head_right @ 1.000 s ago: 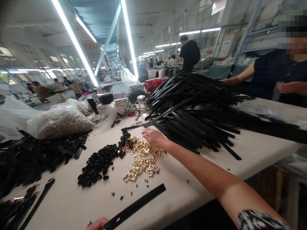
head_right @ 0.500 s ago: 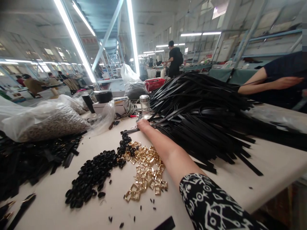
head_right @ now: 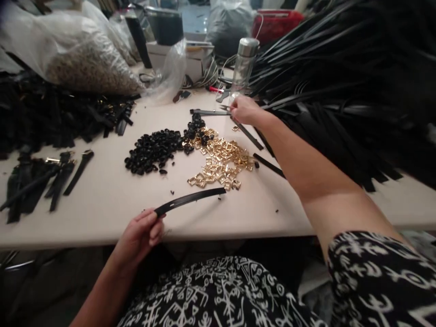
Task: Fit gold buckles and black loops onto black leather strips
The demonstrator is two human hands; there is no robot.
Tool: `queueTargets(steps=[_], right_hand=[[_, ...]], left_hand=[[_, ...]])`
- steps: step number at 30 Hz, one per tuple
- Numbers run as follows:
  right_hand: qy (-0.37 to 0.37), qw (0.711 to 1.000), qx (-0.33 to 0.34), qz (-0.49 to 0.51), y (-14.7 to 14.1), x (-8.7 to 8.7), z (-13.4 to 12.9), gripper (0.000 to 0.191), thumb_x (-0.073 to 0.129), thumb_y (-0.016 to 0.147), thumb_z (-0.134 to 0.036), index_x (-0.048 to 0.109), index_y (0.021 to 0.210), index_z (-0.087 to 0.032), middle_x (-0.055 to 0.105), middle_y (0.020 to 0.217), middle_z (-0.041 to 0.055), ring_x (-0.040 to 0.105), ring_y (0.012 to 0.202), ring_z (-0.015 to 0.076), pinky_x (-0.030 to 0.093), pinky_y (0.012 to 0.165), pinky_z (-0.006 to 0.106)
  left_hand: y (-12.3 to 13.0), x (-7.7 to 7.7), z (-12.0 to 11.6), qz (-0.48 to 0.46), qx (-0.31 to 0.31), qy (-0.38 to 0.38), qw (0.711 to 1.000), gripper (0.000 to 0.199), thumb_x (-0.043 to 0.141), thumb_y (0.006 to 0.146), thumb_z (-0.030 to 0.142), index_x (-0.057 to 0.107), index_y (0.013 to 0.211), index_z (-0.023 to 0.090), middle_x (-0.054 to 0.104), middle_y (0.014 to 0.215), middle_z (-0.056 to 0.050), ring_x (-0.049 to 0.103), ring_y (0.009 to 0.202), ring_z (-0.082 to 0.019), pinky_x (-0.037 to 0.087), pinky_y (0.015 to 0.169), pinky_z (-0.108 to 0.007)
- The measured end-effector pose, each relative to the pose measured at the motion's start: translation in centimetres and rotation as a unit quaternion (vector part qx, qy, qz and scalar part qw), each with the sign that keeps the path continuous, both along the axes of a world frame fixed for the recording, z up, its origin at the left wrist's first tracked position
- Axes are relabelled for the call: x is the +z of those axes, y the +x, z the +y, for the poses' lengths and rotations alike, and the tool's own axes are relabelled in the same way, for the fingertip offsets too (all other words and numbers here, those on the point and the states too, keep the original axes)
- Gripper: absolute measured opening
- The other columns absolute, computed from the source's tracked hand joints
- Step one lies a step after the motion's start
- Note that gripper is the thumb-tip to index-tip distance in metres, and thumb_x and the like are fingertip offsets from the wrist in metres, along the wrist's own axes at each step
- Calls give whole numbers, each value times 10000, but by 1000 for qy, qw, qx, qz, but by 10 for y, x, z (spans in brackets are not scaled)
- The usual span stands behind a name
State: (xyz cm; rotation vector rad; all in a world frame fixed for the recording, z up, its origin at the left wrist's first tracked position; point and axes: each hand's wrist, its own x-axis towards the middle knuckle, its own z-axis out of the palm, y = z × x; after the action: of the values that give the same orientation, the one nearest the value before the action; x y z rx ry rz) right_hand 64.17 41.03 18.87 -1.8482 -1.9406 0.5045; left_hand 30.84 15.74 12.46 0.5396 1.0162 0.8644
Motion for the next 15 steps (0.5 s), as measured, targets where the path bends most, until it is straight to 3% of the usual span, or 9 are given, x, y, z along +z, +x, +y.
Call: queueTargets(steps=[3, 7, 11, 15], right_hand=[[18, 992, -21, 120, 11, -6, -53, 263, 584, 847, -107, 615, 1108, -100, 604, 725, 12, 548, 578, 117, 505, 604, 301], [22, 965, 63, 253, -4, -6, -149, 127, 513, 853, -155, 578, 962, -159, 625, 770, 16, 515, 528, 97, 438, 514, 258], [67, 967, 176, 170, -36, -1, -214, 182, 466, 936, -263, 614, 971, -165, 610, 734, 8, 514, 594, 116, 402, 593, 266], [115, 946, 293, 81, -55, 1, -236, 388, 379, 1001, -433, 639, 905, -162, 612, 740, 25, 523, 665, 133, 367, 631, 267]], left_hand=[[3, 7, -3, -11, -7, 12, 1000, 340, 771, 733, 423, 655, 827, 118, 478, 455, 61, 416, 378, -56, 294, 401, -174], [8, 14, -13, -8, -29, 28, 999, 319, 762, 744, 404, 667, 838, 114, 498, 459, 54, 424, 372, -59, 310, 397, -176], [14, 19, -21, 1, -59, 42, 997, 308, 752, 760, 406, 659, 822, 119, 517, 461, 49, 430, 370, -55, 321, 399, -166], [18, 23, -27, 4, -82, 54, 995, 296, 741, 772, 406, 649, 797, 126, 522, 446, 49, 426, 354, -54, 328, 396, -161]])
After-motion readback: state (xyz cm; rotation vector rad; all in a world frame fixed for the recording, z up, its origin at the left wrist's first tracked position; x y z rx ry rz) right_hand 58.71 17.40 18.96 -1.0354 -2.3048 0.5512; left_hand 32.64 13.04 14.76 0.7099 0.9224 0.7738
